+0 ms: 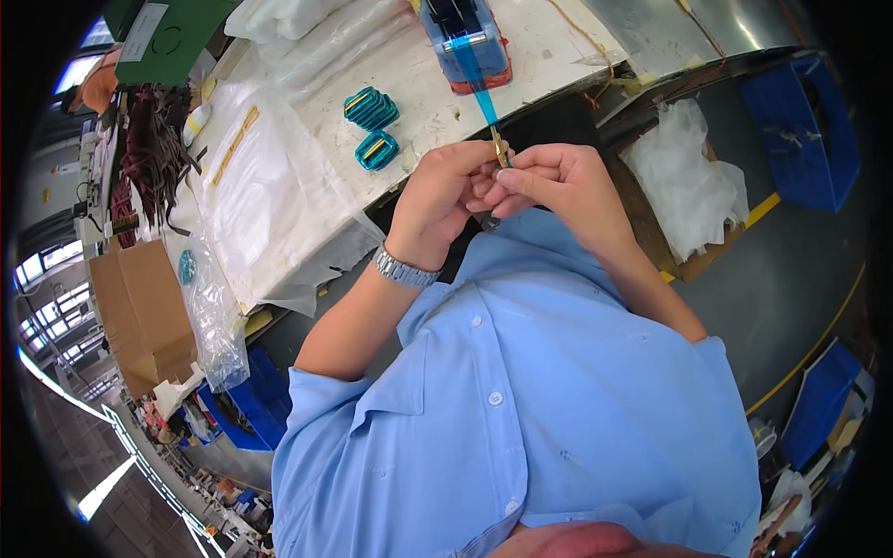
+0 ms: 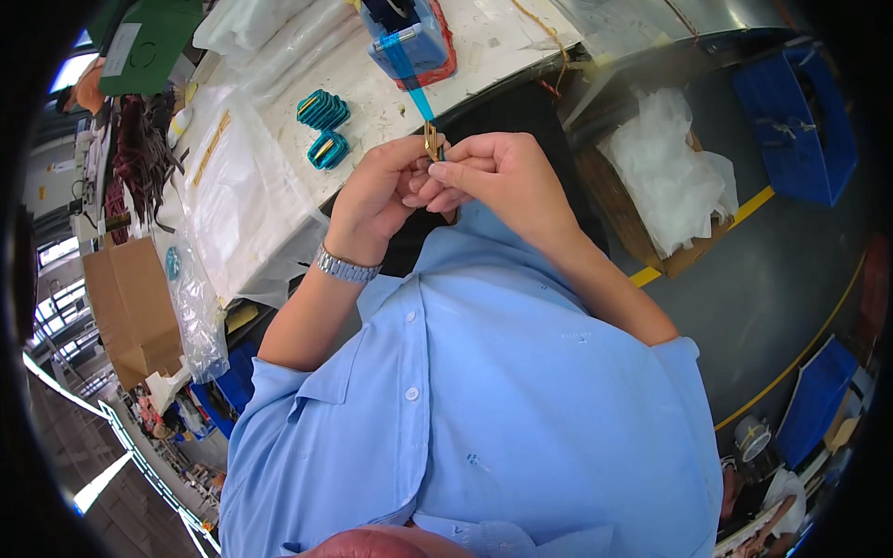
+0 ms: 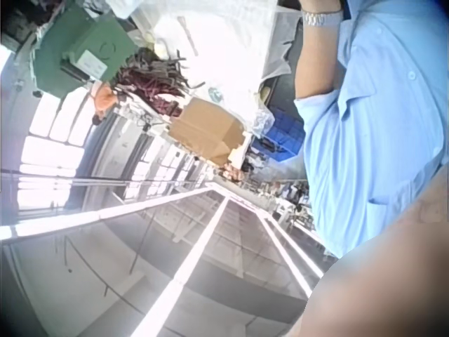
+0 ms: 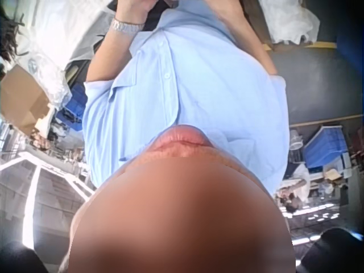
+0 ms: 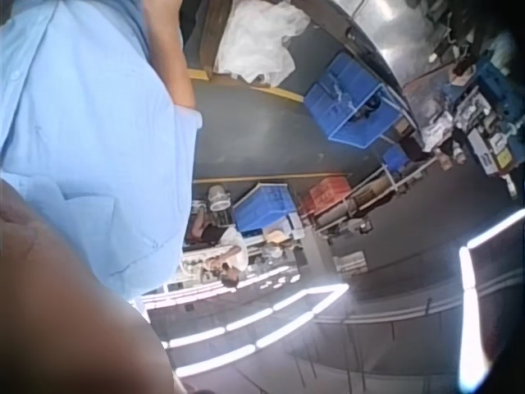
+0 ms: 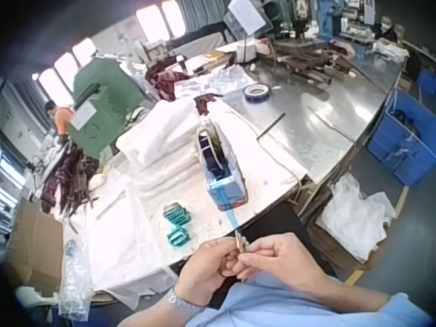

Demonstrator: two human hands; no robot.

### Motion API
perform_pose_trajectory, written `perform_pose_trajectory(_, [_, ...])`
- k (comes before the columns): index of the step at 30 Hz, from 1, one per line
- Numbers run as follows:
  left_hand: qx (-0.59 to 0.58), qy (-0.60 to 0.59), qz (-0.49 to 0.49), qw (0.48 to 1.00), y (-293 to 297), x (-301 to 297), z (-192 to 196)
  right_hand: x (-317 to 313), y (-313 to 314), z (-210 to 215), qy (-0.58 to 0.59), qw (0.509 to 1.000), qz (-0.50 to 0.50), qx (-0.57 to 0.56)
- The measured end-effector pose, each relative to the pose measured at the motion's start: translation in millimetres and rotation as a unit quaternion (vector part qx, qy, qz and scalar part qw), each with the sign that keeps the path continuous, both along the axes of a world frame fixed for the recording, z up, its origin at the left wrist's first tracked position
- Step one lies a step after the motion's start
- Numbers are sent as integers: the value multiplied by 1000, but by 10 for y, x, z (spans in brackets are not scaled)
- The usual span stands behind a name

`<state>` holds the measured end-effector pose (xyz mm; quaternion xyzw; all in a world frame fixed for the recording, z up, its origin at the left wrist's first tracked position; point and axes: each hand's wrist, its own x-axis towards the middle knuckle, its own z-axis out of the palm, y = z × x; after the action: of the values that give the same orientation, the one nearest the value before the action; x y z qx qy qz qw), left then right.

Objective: Manually attaching small buckles to tape and then packaging them into protective foam and bags.

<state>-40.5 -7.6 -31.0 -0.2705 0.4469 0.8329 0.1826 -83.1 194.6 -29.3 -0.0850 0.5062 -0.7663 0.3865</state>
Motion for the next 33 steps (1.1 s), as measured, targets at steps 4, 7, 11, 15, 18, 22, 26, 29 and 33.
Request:
perform_pose_trajectory(4, [79, -89, -8, 993, -54, -107, 57, -140, -35, 19, 157, 975, 12, 158])
perform_pose_trajectory(7, [132, -135, 3, 982, -109, -143, 80, -194, -116, -104, 253, 949, -49, 181])
perform_pose_trajectory(11, [157, -144, 40, 976, -112, -155, 49, -242, -191, -149, 198, 977, -59, 49])
perform_pose_trajectory(15, [136, -145, 39, 979, -27, -138, 220, -208, -199, -98, 137, 989, -47, 19])
perform_pose_trajectory(18, [-67, -32, 7, 997, 31, 54, 315, -240, -178, -73, 100, 994, -45, 4])
perform_pose_trajectory(22, [-408, 242, 22, 880, 154, 218, 237, -195, -239, -42, 97, 992, -76, 4])
perform_pose_trajectory(26, [-553, 359, 27, 751, 181, 166, 176, -136, -263, 16, 65, 993, -94, -19])
perform_pose_trajectory(29, [-569, 365, 3, 737, 138, 106, 163, -159, -274, -25, 73, 993, -98, -6])
perform_pose_trajectory(33, [-410, 261, -9, 874, 70, -65, 307, -178, -266, 8, 75, 993, -87, -19])
